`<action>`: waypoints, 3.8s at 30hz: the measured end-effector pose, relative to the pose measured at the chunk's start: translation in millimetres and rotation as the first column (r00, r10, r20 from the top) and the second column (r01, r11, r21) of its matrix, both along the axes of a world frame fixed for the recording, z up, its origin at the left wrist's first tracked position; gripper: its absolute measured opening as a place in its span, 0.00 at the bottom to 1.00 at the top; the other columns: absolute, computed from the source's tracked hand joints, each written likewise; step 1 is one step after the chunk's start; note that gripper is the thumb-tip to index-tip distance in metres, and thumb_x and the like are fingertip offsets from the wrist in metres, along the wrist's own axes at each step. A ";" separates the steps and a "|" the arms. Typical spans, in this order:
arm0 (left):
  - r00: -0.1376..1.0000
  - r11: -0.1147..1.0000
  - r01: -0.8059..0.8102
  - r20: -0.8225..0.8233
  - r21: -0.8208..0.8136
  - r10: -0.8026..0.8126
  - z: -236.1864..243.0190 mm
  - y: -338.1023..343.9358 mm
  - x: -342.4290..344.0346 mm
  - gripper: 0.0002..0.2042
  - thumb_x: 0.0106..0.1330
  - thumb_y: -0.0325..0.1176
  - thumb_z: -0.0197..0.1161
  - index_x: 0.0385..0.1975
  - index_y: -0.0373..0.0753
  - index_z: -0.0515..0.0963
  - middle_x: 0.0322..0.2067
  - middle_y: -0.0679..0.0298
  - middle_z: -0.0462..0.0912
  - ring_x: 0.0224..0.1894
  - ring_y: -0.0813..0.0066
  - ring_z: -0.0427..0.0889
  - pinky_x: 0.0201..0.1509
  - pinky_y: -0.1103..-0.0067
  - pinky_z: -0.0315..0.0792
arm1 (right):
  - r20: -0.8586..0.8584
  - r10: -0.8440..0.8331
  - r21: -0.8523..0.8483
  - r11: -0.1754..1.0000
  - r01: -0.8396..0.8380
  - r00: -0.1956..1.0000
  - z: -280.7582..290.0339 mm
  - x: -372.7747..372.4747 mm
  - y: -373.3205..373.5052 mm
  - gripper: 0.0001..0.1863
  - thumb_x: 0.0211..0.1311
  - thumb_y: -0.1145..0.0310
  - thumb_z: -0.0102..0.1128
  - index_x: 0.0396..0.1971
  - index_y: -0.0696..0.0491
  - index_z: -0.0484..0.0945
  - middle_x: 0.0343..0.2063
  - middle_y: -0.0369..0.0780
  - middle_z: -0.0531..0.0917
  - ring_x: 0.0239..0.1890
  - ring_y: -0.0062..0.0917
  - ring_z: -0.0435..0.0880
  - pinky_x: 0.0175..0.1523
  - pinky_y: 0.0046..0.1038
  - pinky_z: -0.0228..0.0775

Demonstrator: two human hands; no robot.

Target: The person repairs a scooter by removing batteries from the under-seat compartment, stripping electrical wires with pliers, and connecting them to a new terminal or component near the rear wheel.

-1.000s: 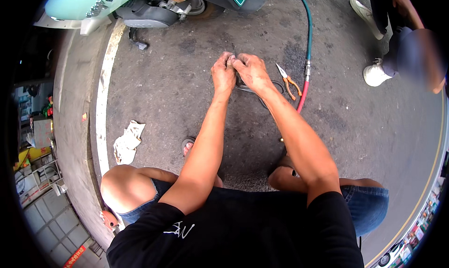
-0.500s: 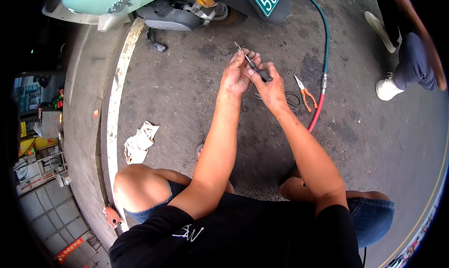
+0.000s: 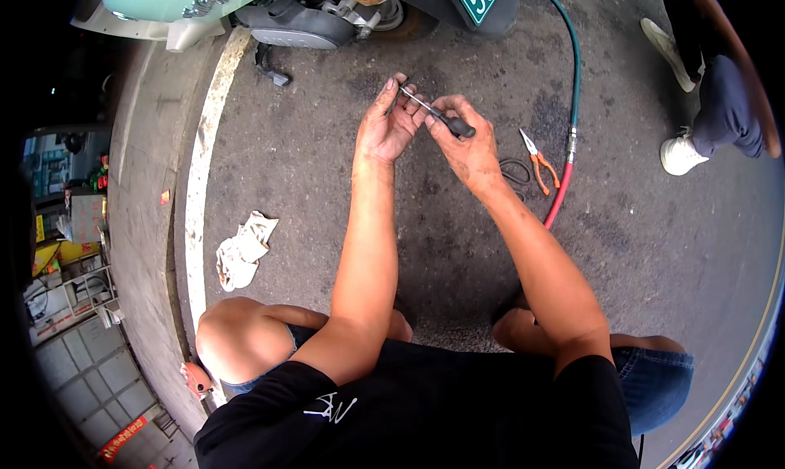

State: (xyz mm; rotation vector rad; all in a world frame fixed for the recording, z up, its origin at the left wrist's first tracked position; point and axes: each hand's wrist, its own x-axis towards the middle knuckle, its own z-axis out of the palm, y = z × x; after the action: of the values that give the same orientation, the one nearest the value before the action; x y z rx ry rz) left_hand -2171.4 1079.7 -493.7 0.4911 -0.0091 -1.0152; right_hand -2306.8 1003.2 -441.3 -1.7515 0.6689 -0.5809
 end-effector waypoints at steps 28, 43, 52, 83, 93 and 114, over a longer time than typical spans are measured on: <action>0.938 0.836 -0.091 0.328 0.541 -0.110 -9.6 -72.2 -54.6 0.20 0.69 0.40 0.52 0.53 0.31 0.67 0.39 0.55 0.80 0.42 0.65 0.80 0.45 0.73 0.75 | -0.056 -0.432 0.828 0.483 0.283 0.900 -38.5 -3.3 -57.0 0.08 0.57 0.67 0.60 0.28 0.56 0.76 0.14 0.33 0.71 0.13 0.18 0.65 0.18 0.21 0.59; 0.456 0.776 -0.419 0.848 0.471 -0.268 53.7 -88.1 51.7 0.29 0.60 0.39 0.65 0.58 0.31 0.64 0.53 0.57 0.72 0.55 0.70 0.69 0.57 0.74 0.63 | -0.757 -0.377 -0.508 0.853 -0.117 0.534 -134.7 -143.7 -98.1 0.29 0.48 0.57 0.68 0.49 0.52 0.69 0.48 0.46 0.72 0.53 0.42 0.71 0.54 0.38 0.68; 0.195 0.675 -0.551 0.862 0.491 -0.468 63.5 -108.7 88.8 0.31 0.52 0.32 0.67 0.56 0.29 0.65 0.54 0.54 0.72 0.53 0.64 0.73 0.59 0.75 0.64 | -0.451 -0.297 0.068 0.929 0.364 0.842 -138.2 -72.7 -106.3 0.22 0.59 0.51 0.50 0.43 0.53 0.74 0.38 0.44 0.77 0.44 0.36 0.77 0.48 0.38 0.69; 0.254 0.361 -0.661 0.649 0.658 -0.717 50.6 -127.6 100.7 0.22 0.63 0.45 0.56 0.55 0.44 0.68 0.50 0.64 0.76 0.44 0.59 0.81 0.45 0.70 0.71 | 0.290 -0.174 0.955 0.112 -0.274 0.941 -90.3 71.1 -76.5 0.17 0.62 0.54 0.57 0.27 0.54 0.74 0.19 0.35 0.74 0.21 0.17 0.71 0.21 0.23 0.61; 0.374 0.350 -0.602 0.641 0.717 -0.670 50.9 -128.7 107.4 0.19 0.62 0.43 0.59 0.53 0.49 0.72 0.47 0.70 0.80 0.40 0.68 0.81 0.42 0.74 0.70 | 0.303 -0.070 0.937 0.204 -0.284 0.950 -94.0 66.5 -94.0 0.21 0.61 0.51 0.58 0.31 0.57 0.76 0.19 0.38 0.74 0.17 0.20 0.69 0.17 0.25 0.58; 0.341 0.317 -0.606 0.598 0.730 -0.725 51.2 -137.1 100.3 0.20 0.60 0.45 0.61 0.52 0.48 0.73 0.47 0.71 0.80 0.43 0.65 0.81 0.45 0.69 0.66 | 0.257 -0.058 0.949 0.205 -0.240 0.965 -77.2 48.4 -100.3 0.21 0.63 0.53 0.56 0.23 0.57 0.69 0.18 0.36 0.71 0.12 0.16 0.64 0.11 0.20 0.52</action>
State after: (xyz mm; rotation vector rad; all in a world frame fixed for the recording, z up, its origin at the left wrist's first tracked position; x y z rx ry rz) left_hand -2071.2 942.6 -442.5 2.3634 -0.5705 -0.4992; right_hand -2258.5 902.9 -518.5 -0.4240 0.5337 -0.1347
